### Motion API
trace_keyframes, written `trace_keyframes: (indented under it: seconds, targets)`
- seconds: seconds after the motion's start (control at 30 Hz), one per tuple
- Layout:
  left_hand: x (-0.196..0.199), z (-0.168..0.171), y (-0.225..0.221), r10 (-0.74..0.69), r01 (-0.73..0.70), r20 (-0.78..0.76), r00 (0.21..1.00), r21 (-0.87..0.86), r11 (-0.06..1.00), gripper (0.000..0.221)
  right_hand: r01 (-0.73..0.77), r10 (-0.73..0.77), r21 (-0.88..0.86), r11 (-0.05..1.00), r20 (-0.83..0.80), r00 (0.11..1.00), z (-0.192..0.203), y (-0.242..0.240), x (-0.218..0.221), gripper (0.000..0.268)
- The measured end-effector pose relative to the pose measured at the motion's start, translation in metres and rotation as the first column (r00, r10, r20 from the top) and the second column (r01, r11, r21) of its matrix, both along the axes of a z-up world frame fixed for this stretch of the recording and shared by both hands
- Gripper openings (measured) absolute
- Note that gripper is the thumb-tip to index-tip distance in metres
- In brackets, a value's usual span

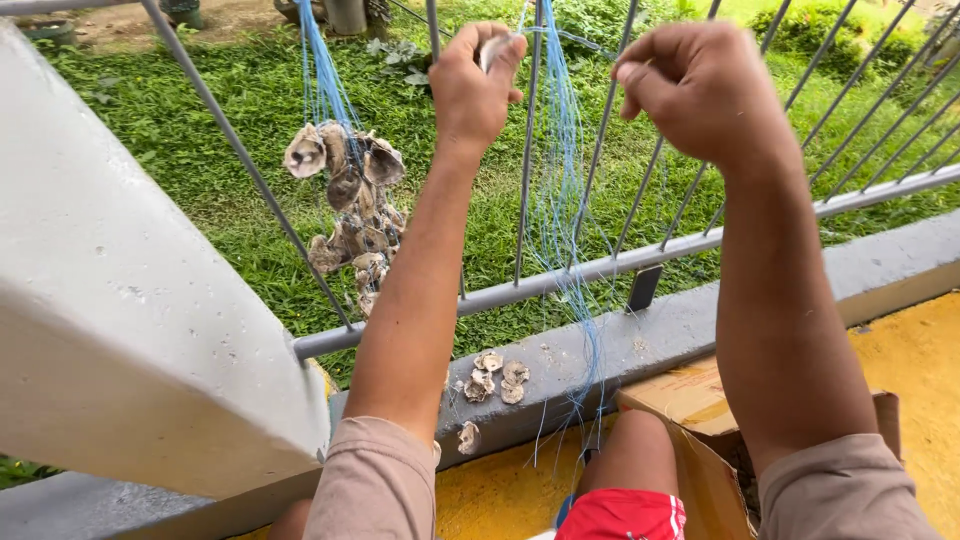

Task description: Threading empty oyster shells onto blue strings to create oyster spat collectors.

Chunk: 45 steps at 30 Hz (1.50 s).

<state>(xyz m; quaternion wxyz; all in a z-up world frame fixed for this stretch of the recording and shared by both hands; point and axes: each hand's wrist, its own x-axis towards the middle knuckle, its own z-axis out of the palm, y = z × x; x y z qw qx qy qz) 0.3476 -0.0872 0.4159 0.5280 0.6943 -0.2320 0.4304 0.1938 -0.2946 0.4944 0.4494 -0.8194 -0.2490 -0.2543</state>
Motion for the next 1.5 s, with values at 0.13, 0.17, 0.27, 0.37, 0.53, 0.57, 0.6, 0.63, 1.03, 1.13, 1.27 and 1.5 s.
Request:
trace_keyframes:
  seconds: [0.13, 0.17, 0.27, 0.37, 0.53, 0.57, 0.6, 0.63, 1.03, 1.13, 1.27, 1.5]
  targets:
    - [-0.009, -0.021, 0.006, -0.288, 0.230, -0.317, 0.904, -0.209, 0.951, 0.040, 0.177, -0.212, -0.205, 0.963, -0.166, 0.963, -0.030, 0.018, 0.022, 0.012]
    - [-0.011, -0.024, 0.008, -0.324, 0.256, -0.324, 0.889, -0.235, 0.937, 0.041, 0.214, -0.254, -0.256, 0.943, -0.137, 0.957, -0.041, 0.020, 0.030, 0.012]
    - [-0.020, -0.026, 0.014, -0.375, 0.271, -0.386, 0.843, -0.299, 0.915, 0.039, 0.284, -0.214, -0.275, 0.918, 0.260, 0.942, -0.067, 0.016, 0.062, 0.009]
    - [-0.026, -0.021, 0.016, -0.453, 0.295, -0.426, 0.783, -0.386, 0.874, 0.035, 0.275, -0.289, -0.107, 0.955, -0.152, 0.945, -0.065, 0.038, 0.075, 0.012]
    - [-0.014, -0.022, 0.009, -0.572, 0.345, -0.440, 0.692, -0.494, 0.798, 0.025, 0.246, -0.230, 0.124, 0.961, -0.128, 0.965, -0.068, 0.068, 0.119, 0.012]
    - [-0.012, -0.026, 0.007, -0.593, 0.347, -0.447, 0.670, -0.517, 0.782, 0.022, 0.246, -0.218, 0.225, 0.943, -0.139, 0.966, -0.069, 0.073, 0.129, 0.013]
    - [-0.008, -0.030, 0.004, -0.590, 0.344, -0.449, 0.671, -0.516, 0.784, 0.022, 0.244, -0.216, 0.227, 0.943, -0.140, 0.966, -0.070, 0.075, 0.137, 0.013]
    - [-0.002, -0.034, 0.001, -0.599, 0.351, -0.439, 0.670, -0.523, 0.777, 0.021, 0.168, -0.075, 0.464, 0.870, -0.211, 0.975, -0.070, 0.078, 0.147, 0.012]
    - [-0.026, -0.015, -0.002, -0.175, 0.140, -0.298, 0.938, -0.136, 0.981, 0.013, -0.032, 0.552, 0.981, 0.190, -0.080, 0.830, -0.082, 0.092, 0.132, 0.020]
    - [-0.031, -0.009, 0.001, -0.116, 0.095, -0.241, 0.964, -0.096, 0.991, 0.014, -0.166, 0.561, 0.965, 0.202, 0.025, 0.827, -0.084, 0.093, 0.132, 0.021]
    - [-0.034, -0.009, 0.005, -0.101, 0.088, -0.241, 0.965, -0.064, 0.994, 0.013, -0.315, 0.456, 0.897, 0.309, 0.151, 0.877, -0.097, 0.092, 0.159, 0.033]
    - [-0.037, -0.012, 0.006, -0.048, 0.044, -0.197, 0.979, -0.027, 0.999, 0.013, -0.202, 0.449, 0.971, 0.125, 0.126, 0.885, -0.093, 0.094, 0.171, 0.059]
